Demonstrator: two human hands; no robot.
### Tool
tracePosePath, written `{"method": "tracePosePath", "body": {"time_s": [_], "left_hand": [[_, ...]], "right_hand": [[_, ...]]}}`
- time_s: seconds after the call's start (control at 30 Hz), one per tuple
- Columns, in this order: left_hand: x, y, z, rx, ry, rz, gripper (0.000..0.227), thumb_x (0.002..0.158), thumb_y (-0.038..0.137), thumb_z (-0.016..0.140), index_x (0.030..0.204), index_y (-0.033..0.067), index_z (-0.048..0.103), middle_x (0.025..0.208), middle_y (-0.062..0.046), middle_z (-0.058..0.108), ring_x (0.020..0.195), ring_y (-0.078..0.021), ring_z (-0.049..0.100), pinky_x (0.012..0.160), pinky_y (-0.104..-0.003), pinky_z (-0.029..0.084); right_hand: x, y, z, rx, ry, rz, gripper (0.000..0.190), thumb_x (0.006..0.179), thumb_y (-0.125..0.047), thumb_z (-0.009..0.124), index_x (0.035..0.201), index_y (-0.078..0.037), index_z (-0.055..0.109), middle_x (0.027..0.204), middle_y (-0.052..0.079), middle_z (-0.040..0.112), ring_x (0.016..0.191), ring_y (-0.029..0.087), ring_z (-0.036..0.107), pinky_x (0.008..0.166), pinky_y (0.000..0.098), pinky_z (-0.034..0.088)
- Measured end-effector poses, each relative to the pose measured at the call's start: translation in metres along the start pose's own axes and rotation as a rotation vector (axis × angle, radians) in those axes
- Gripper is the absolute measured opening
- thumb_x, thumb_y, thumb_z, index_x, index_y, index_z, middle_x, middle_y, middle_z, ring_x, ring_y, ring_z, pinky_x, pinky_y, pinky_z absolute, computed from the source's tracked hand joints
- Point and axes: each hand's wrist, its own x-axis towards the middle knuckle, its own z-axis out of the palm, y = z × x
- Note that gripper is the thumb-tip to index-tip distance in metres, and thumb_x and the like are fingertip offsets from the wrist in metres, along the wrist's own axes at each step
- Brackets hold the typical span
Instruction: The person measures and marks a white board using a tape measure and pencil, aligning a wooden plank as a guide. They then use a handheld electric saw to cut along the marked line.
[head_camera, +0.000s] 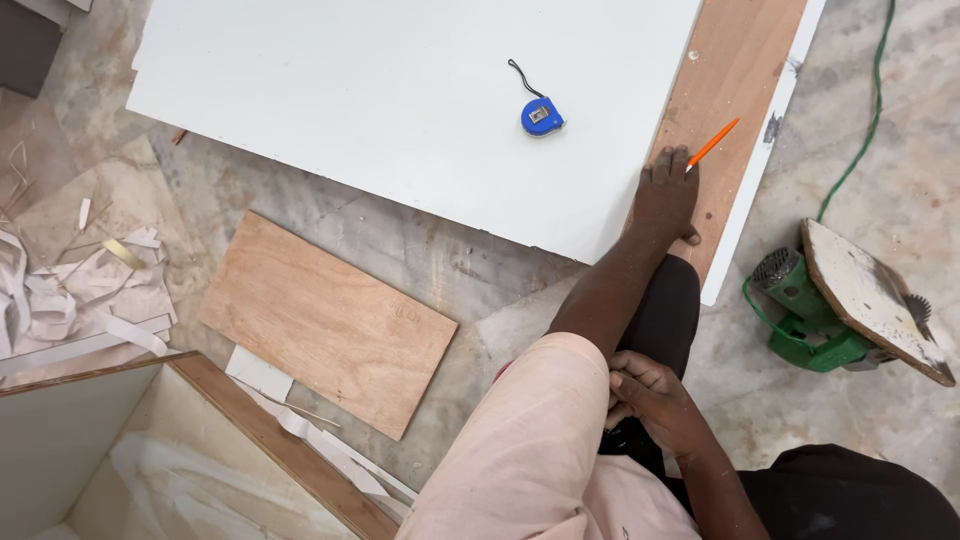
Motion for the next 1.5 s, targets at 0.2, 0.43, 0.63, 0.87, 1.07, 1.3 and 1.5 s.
{"method": "tracePosePath", "body": {"time_s": [0.2,0.43,0.63,0.87,1.07,1.3,1.5], "left_hand": [[0.002,-0.002,0.004,-0.035,0.015,0.038,0.13,0.051,0.049,0.1,0.155,0.0032,0.034,0.167,-0.016,0.023,0.157,-0.0339,0.017,0.124,-0.051,0.027],[0.006,-0.003,0.005,0.007,-0.011,0.045,0.134,0.052,0.054,0.098,0.157,0.0037,0.032,0.168,-0.017,0.021,0.157,-0.0352,0.017,0.124,-0.052,0.026],[0.006,-0.008,-0.003,0.009,-0.106,0.067,0.13,0.057,0.052,0.098,0.159,0.0155,0.027,0.168,-0.017,0.013,0.156,-0.0348,0.01,0.124,-0.05,0.02],[-0.02,-0.042,0.009,-0.242,-0.018,0.17,0.1,0.066,0.045,0.093,0.153,0.0291,0.045,0.168,-0.017,0.018,0.156,-0.0359,0.015,0.124,-0.046,0.023],[-0.114,-0.102,0.017,-0.668,0.352,0.055,0.066,0.086,0.045,0.079,0.141,0.0145,0.06,0.15,-0.016,0.054,0.14,-0.0324,0.052,0.113,-0.043,0.045],[-0.307,-0.182,0.108,-0.794,0.192,-0.304,0.029,0.097,0.029,0.064,0.109,0.003,0.072,0.106,-0.012,0.074,0.098,-0.0212,0.07,0.088,-0.035,0.055],[-0.453,-0.154,0.125,-1.362,0.068,-0.539,0.029,0.095,0.027,0.066,0.111,0.0039,0.07,0.109,-0.011,0.074,0.099,-0.0191,0.069,0.089,-0.036,0.054]], "right_hand": [[-0.001,0.001,-0.001,0.041,0.021,0.001,0.028,0.101,-0.022,0.058,0.112,0.001,0.067,0.087,0.009,0.072,0.071,0.017,0.072,0.06,0.0318,0.063],[-0.009,-0.015,0.016,-0.031,0.045,-0.02,0.034,0.099,-0.026,0.059,0.117,0.001,0.066,0.092,0.008,0.072,0.076,0.016,0.073,0.063,0.0301,0.063],[-0.018,-0.034,-0.007,-0.118,0.299,-0.167,0.035,0.097,-0.023,0.062,0.122,0.001,0.066,0.1,0.014,0.076,0.079,0.022,0.076,0.068,0.0316,0.061],[0.021,-0.06,-0.081,-0.709,0.759,-0.311,0.038,0.095,-0.02,0.067,0.129,-0.003,0.064,0.123,0.018,0.069,0.102,0.026,0.074,0.079,0.0369,0.06],[0.087,-0.067,-0.103,-1.513,0.647,-0.332,0.093,0.073,-0.026,0.09,0.152,-0.012,0.043,0.155,0.028,0.037,0.136,0.044,0.048,0.101,0.0501,0.05],[0.167,-0.085,-0.104,-1.779,0.529,-0.215,0.124,0.063,-0.039,0.096,0.164,-0.019,0.028,0.164,0.034,0.019,0.145,0.051,0.034,0.103,0.0554,0.049],[0.194,-0.099,-0.117,-1.841,0.445,-0.076,0.142,0.051,-0.046,0.101,0.166,-0.021,0.021,0.166,0.034,0.011,0.142,0.055,0.035,0.098,0.0594,0.051]]}}
